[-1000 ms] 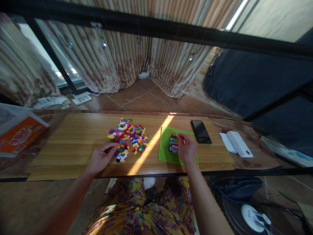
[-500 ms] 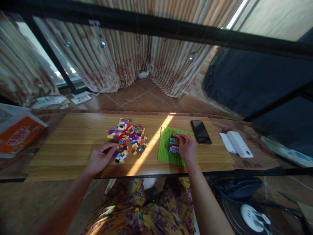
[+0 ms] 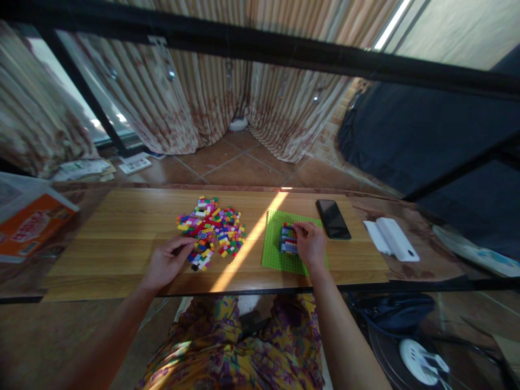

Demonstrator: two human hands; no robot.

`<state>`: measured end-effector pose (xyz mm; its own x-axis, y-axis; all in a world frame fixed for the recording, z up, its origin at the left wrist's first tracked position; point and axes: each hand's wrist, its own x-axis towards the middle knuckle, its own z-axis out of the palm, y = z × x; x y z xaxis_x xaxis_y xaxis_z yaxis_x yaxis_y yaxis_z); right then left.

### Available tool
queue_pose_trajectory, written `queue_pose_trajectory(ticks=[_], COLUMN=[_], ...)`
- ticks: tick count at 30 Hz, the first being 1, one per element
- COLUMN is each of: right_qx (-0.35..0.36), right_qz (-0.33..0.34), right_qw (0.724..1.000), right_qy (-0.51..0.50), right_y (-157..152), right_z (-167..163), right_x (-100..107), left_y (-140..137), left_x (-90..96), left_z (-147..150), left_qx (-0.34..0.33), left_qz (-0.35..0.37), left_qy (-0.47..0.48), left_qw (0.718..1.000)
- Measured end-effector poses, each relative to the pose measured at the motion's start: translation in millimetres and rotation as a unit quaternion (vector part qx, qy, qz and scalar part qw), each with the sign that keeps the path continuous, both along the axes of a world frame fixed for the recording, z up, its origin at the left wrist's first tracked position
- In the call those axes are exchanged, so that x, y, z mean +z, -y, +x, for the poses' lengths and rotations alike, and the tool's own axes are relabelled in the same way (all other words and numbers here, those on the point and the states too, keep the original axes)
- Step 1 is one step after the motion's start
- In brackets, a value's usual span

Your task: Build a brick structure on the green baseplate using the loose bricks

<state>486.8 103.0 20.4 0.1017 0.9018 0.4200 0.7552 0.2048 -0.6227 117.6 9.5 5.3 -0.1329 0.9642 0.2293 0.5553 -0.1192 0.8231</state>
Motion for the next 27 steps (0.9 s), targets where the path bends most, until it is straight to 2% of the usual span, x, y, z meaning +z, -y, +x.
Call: queue_pose_trajectory(ticks=[27], right_qx=[0.034], right_qz=[-0.045], right_qw=[0.998], right_qy=[0.042], right_y=[-7.6], right_z=[7.6], right_x=[3.0], left_y=[-0.9], left_x=[-6.8], left_z=[-2.3], left_qx=[0.002], left_qz=[0.003], left_qy=[0.001], left_qw=[1.000])
